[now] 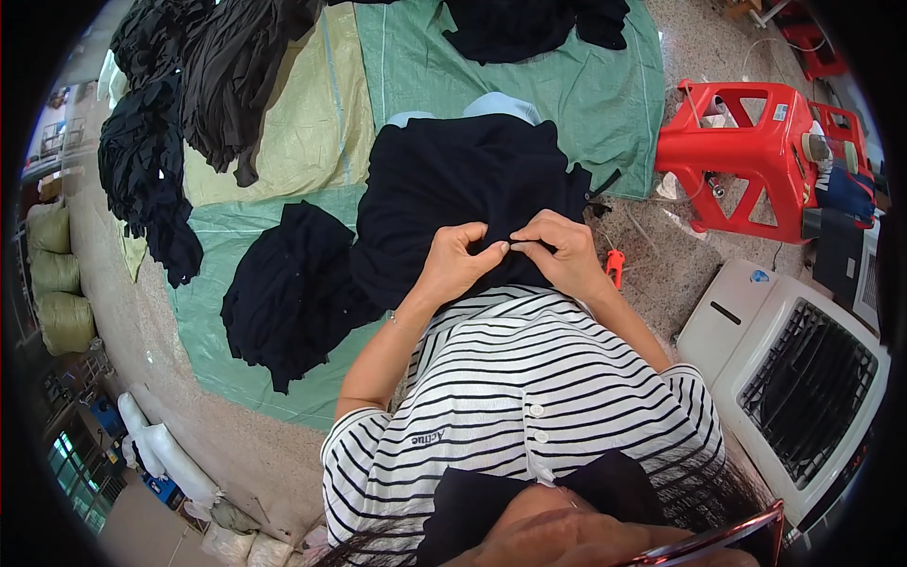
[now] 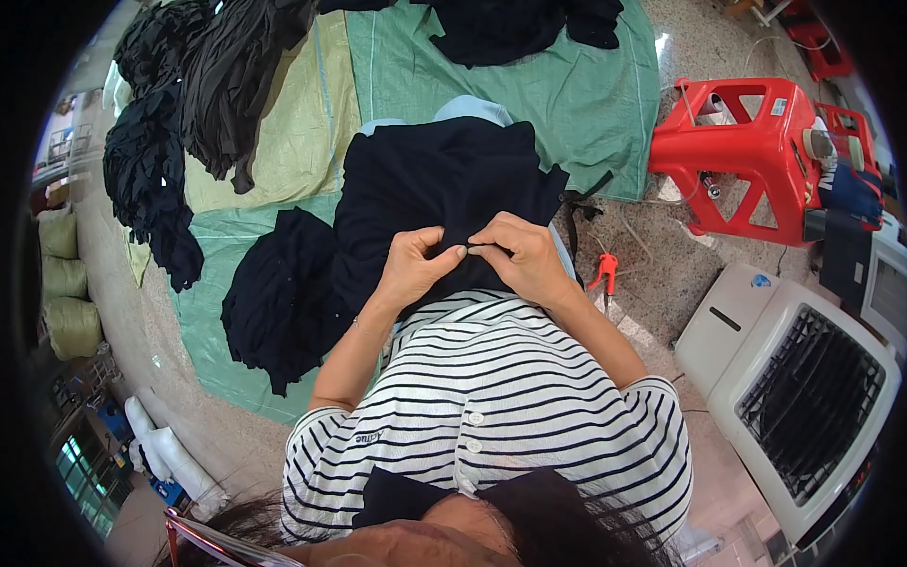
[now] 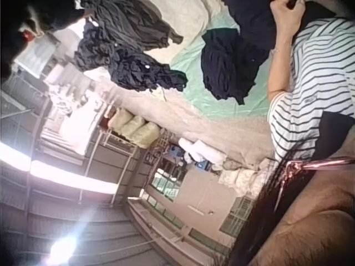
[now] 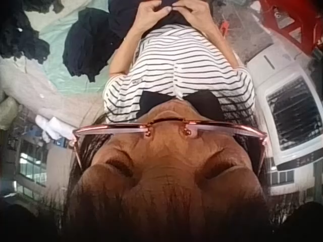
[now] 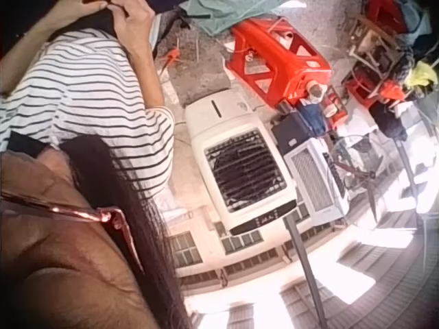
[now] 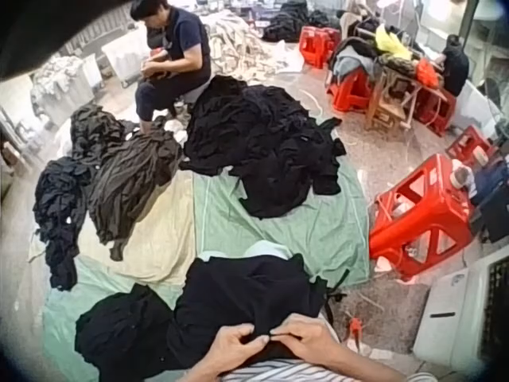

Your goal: Inspecting black garments for loose threads and trimming them with snips in a textile workshop.

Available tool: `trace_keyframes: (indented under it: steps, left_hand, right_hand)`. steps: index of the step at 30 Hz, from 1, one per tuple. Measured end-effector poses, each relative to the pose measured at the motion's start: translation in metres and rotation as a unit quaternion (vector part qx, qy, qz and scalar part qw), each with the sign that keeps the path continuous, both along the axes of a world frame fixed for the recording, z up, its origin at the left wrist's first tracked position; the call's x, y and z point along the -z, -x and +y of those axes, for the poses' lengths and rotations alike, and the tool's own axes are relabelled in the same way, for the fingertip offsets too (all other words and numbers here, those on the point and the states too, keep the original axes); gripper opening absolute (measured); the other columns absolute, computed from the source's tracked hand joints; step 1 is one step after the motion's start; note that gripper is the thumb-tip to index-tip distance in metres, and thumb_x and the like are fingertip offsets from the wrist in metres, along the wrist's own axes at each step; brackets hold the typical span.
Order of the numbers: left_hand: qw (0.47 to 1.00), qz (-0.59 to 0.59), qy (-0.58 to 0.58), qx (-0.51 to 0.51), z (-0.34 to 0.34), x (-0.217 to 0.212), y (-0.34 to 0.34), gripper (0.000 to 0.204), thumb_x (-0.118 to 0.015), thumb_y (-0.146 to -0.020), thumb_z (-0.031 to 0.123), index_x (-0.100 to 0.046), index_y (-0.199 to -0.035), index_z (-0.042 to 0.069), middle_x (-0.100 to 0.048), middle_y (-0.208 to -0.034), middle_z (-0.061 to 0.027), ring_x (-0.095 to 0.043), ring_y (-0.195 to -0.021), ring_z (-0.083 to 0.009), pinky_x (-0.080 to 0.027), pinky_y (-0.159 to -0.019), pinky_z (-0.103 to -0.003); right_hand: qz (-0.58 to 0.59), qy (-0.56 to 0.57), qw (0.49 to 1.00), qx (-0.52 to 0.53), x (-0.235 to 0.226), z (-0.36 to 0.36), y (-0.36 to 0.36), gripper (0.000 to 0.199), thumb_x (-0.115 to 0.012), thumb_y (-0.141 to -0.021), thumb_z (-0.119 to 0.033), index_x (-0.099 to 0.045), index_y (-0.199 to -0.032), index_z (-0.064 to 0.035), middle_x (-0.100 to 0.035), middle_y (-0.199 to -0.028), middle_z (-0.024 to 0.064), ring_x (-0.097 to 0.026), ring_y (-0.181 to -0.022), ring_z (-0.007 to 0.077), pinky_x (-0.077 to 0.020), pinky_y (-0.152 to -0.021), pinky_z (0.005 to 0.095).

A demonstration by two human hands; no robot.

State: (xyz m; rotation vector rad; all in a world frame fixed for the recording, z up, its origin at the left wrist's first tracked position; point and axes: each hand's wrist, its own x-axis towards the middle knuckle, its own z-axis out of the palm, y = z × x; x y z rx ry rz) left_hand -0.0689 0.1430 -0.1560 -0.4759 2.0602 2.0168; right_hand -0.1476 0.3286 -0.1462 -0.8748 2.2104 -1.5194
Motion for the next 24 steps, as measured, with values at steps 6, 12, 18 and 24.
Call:
trace_keyframes:
  steps: [6, 12, 18, 24]
  left_hand:
    - [0.997, -0.009, 0.044, -0.056, 0.014, 0.012, -0.006, 0.036, -0.071, -0.083, 0.009, -0.042, -0.063, 0.002, -0.037, -0.061, 0.0064, -0.033, -0.061, -0.0033, -0.027, -0.049, -0.028]
    - [0.917, -0.130, -0.335, -0.175, 0.013, 0.012, -0.004, 0.006, -0.068, -0.089, 0.001, -0.072, -0.088, -0.003, -0.071, -0.084, -0.0025, -0.061, -0.069, -0.0043, -0.049, -0.062, -0.019]
    - [0.959, -0.107, -0.239, -0.107, 0.000, 0.018, 0.003, 0.006, -0.067, -0.090, 0.001, -0.071, -0.086, 0.000, -0.070, -0.081, -0.0009, -0.061, -0.069, -0.0039, -0.049, -0.063, -0.020]
    - [0.980, -0.045, -0.179, -0.075, 0.002, 0.019, 0.002, 0.014, -0.070, -0.090, 0.006, -0.069, -0.077, 0.001, -0.059, -0.071, 0.0074, -0.046, -0.064, 0.0009, -0.035, -0.052, -0.020]
  right_hand:
    - [0.024, -0.009, 0.999, 0.032, 0.001, -0.002, -0.006, 0.017, -0.075, -0.075, 0.007, -0.071, -0.091, 0.0011, -0.066, -0.078, 0.0103, -0.065, -0.069, 0.0209, -0.0501, -0.060, 0.0293]
    - [0.059, 0.011, 0.997, 0.047, 0.008, -0.004, -0.014, 0.019, -0.076, -0.074, 0.008, -0.070, -0.091, 0.0021, -0.065, -0.078, 0.0113, -0.066, -0.070, 0.0224, -0.0516, -0.061, 0.0303]
    - [0.128, 0.025, 0.989, 0.063, 0.011, -0.010, -0.013, 0.019, -0.077, -0.073, 0.004, -0.069, -0.089, -0.0014, -0.064, -0.076, 0.0084, -0.062, -0.066, 0.0249, -0.0496, -0.057, 0.0328]
    - [0.116, 0.035, 0.992, 0.038, 0.006, -0.010, -0.010, 0.021, -0.078, -0.071, 0.003, -0.070, -0.090, -0.0021, -0.063, -0.075, 0.0095, -0.062, -0.067, 0.0277, -0.0489, -0.059, 0.0363]
